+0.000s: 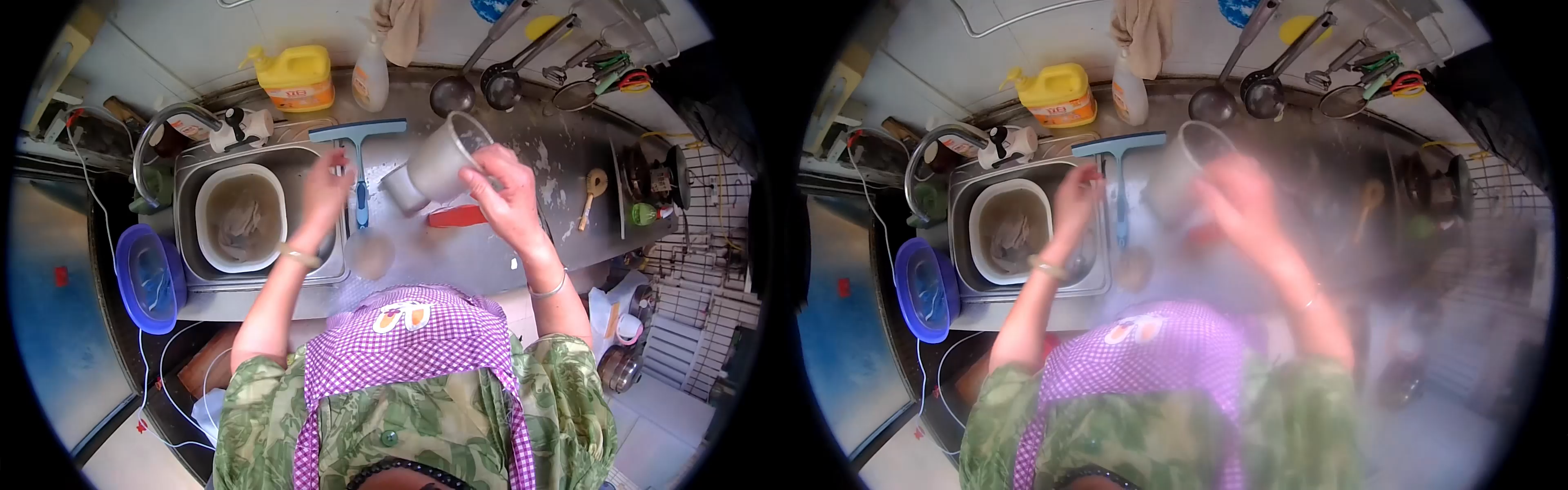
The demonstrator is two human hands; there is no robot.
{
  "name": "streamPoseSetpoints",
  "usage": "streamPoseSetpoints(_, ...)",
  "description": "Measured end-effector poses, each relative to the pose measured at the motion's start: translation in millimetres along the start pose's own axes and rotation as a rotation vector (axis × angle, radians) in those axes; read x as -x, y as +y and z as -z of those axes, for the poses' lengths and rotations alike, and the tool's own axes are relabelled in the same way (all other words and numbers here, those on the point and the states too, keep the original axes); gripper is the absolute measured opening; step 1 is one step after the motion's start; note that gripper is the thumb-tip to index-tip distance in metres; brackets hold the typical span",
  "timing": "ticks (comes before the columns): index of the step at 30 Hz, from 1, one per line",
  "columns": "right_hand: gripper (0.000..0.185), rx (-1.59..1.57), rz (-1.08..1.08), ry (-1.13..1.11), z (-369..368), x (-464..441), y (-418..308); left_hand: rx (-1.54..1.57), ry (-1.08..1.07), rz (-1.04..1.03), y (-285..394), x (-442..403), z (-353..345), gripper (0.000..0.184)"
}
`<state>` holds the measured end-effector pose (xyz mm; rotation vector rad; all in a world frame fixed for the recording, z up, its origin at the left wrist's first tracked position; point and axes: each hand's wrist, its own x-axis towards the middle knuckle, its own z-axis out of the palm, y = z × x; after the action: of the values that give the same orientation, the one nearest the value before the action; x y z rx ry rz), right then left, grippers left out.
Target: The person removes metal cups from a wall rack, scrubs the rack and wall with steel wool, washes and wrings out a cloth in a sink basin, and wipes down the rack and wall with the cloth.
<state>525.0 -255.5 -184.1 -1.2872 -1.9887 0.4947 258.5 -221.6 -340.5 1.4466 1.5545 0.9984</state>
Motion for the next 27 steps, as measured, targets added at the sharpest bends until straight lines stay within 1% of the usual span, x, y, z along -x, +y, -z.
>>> streamPoseSetpoints(1,0.011,0.004,-0.007,0.035,3.5,-1.0,3.2,-0.166,0.012,-0.077,-10.7,3.2,-28.8,0.043)
streamPoseSetpoints(2,0.011,0.009,-0.012,0.069,5.8,-0.5,4.2,-0.217,0.024,-0.132,-22.5,5.0,-54.3,0.046)
streamPoseSetpoints(3,0.010,0.077,0.080,0.073,7.6,1.6,3.5,-0.265,0.038,-0.186,-33.6,5.1,-76.1,0.049)
streamPoseSetpoints(5,0.011,0.219,0.262,0.085,9.2,5.0,2.2,-0.260,-0.130,-0.149,-58.8,-2.1,-106.4,0.048)
streamPoseSetpoints(6,0.014,0.243,0.310,0.087,8.2,8.7,-1.4,-0.256,-0.214,-0.124,-54.3,-2.1,-111.0,0.048)
streamPoseSetpoints(9,0.016,0.300,0.343,0.006,7.4,21.6,-7.1,-0.002,-0.267,0.006,-38.7,19.1,-118.2,0.037)
streamPoseSetpoints(10,0.016,0.306,0.326,0.011,5.7,27.8,-7.0,-0.026,-0.251,-0.047,-19.2,35.1,-109.4,0.024)
streamPoseSetpoints(13,0.017,0.248,0.329,0.066,-19.7,40.3,-1.5,-0.287,-0.157,-0.363,-11.6,69.8,-83.1,0.019)
streamPoseSetpoints(14,0.017,0.243,0.331,0.031,-31.5,44.3,1.0,-0.343,-0.208,-0.318,-12.0,78.3,-77.1,0.020)
streamPoseSetpoints(17,0.014,0.148,0.278,0.019,-75.2,58.1,14.8,-0.328,-0.171,-0.343,-23.0,95.9,-71.4,0.024)
streamPoseSetpoints(18,0.013,0.150,0.269,-0.008,-87.5,62.7,20.1,-0.356,-0.222,-0.294,-31.9,99.8,-71.2,0.030)
streamPoseSetpoints(21,0.012,0.162,0.278,-0.015,-112.0,77.4,31.7,-0.271,-0.017,-0.269,-35.0,113.8,-72.3,0.036)
streamPoseSetpoints(22,0.011,0.161,0.282,-0.016,-117.5,79.9,31.9,-0.248,0.011,-0.310,-35.0,116.9,-67.8,0.042)
streamPoseSetpoints(25,0.011,0.174,0.299,-0.032,-124.8,82.9,35.0,-0.220,0.120,-0.298,-35.9,121.8,-68.8,0.047)
streamPoseSetpoints(26,0.010,0.187,0.308,-0.046,-125.8,82.9,37.0,-0.281,0.120,-0.311,-40.2,119.4,-69.2,0.052)
streamPoseSetpoints(27,0.010,0.200,0.315,-0.058,-126.4,82.3,38.4,-0.245,0.124,-0.289,-40.5,117.0,-69.6,0.054)
